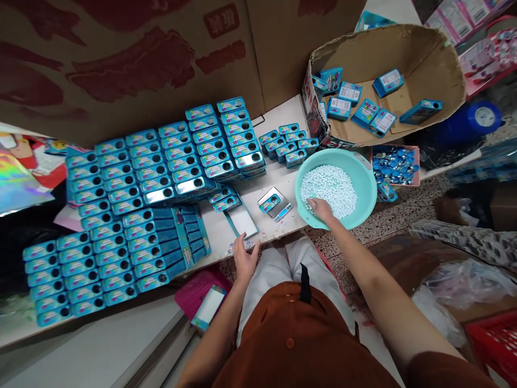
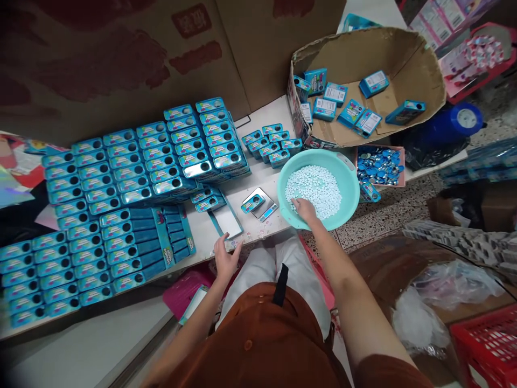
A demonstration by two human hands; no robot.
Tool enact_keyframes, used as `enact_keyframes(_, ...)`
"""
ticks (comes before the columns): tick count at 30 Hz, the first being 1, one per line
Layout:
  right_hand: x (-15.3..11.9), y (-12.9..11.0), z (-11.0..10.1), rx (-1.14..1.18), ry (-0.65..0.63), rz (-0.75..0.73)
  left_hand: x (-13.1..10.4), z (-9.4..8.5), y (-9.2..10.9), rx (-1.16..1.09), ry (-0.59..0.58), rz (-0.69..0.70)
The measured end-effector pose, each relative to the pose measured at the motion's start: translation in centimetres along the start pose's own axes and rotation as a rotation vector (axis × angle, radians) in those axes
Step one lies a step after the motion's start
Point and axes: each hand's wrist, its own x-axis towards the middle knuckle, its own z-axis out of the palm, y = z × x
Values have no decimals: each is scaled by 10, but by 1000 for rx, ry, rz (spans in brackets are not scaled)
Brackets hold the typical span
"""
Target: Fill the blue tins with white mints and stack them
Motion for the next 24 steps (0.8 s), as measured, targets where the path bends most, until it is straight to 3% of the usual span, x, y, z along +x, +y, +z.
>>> enact_keyframes(3,1,-15,-9,331,163,139,-1,-2,-3,-5,5,-7)
enact_keyframes(5,0,-32,-17,670,181,270,0,-3,-5,-10,14,-8)
enact_keyframes(9,0,-79,-27,1360,-18,405,1,0,-7,-41,37,8)
enact_keyframes(12,4,-117,-22,1664,-122,422,0,1,-9,-61,52,26)
enact_keyframes(17,19,-162,5,1793,-60,480,-13,-3,-16,-74,100,-13)
enact_keyframes(20,26,-175,20,1721,19,485,-25,-6,-25,-69,129,-66)
enact_keyframes(24,26,-182,31,1509,146,371,-39,-7,-36,-67,160,-110)
